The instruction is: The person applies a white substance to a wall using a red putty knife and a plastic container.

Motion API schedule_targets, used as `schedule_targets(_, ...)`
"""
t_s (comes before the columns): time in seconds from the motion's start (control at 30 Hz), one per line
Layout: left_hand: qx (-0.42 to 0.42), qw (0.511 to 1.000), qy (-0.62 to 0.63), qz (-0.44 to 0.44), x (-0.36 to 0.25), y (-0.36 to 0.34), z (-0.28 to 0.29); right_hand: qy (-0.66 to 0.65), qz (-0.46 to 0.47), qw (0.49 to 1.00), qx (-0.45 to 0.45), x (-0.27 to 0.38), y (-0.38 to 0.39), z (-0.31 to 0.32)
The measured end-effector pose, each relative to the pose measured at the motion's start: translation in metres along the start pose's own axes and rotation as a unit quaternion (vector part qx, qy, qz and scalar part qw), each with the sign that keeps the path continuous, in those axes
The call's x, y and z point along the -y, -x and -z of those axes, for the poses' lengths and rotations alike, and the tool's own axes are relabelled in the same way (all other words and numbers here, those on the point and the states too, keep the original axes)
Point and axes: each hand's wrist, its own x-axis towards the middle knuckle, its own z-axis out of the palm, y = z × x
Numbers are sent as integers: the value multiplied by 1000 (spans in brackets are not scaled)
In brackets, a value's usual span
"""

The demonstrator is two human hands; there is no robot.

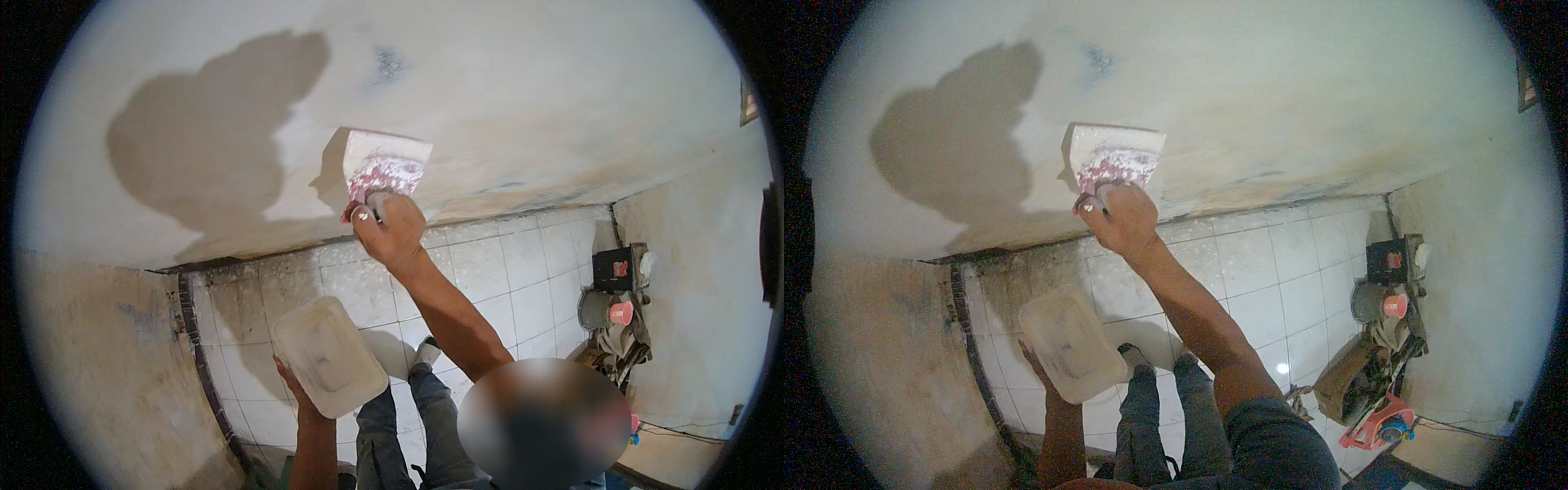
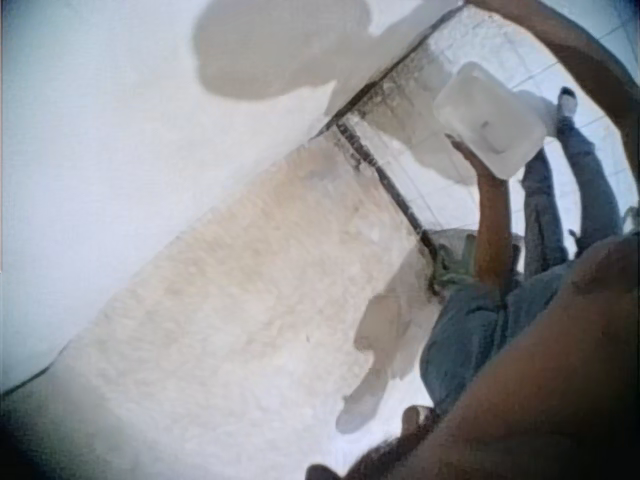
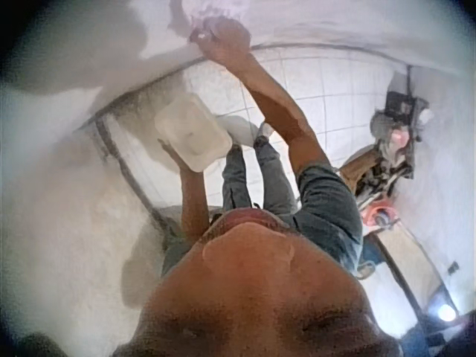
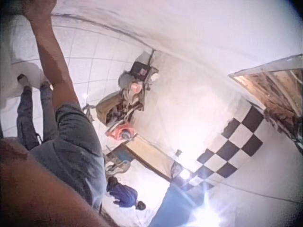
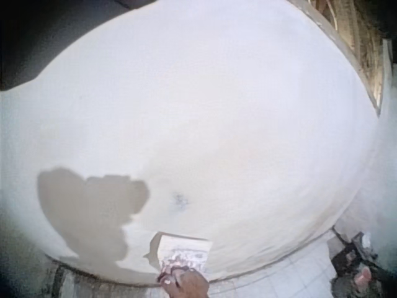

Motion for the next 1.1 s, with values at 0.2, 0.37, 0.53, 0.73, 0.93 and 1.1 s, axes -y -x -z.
schedule_targets(0.2,-62,998,0,33,0,10,12,-24,-5,996,84,-12,40,-39)
schedule_targets(0.37,-98,995,-11,11,-4,7,19,-39,-159,974,155,-3,97,-4)
schedule_targets(0.53,-79,997,-10,8,-9,9,21,83,-524,835,-145,-51,27,44)
schedule_targets(0.73,-93,995,22,15,0,8,44,-16,-284,953,-102,-3,17,-49)
schedule_targets(0.93,-13,996,-84,-42,6,10,26,-189,-121,963,152,63,93,-69)
schedule_targets(1.1,-79,996,-42,9,-3,5,45,68,-352,910,206,-17,118,30)
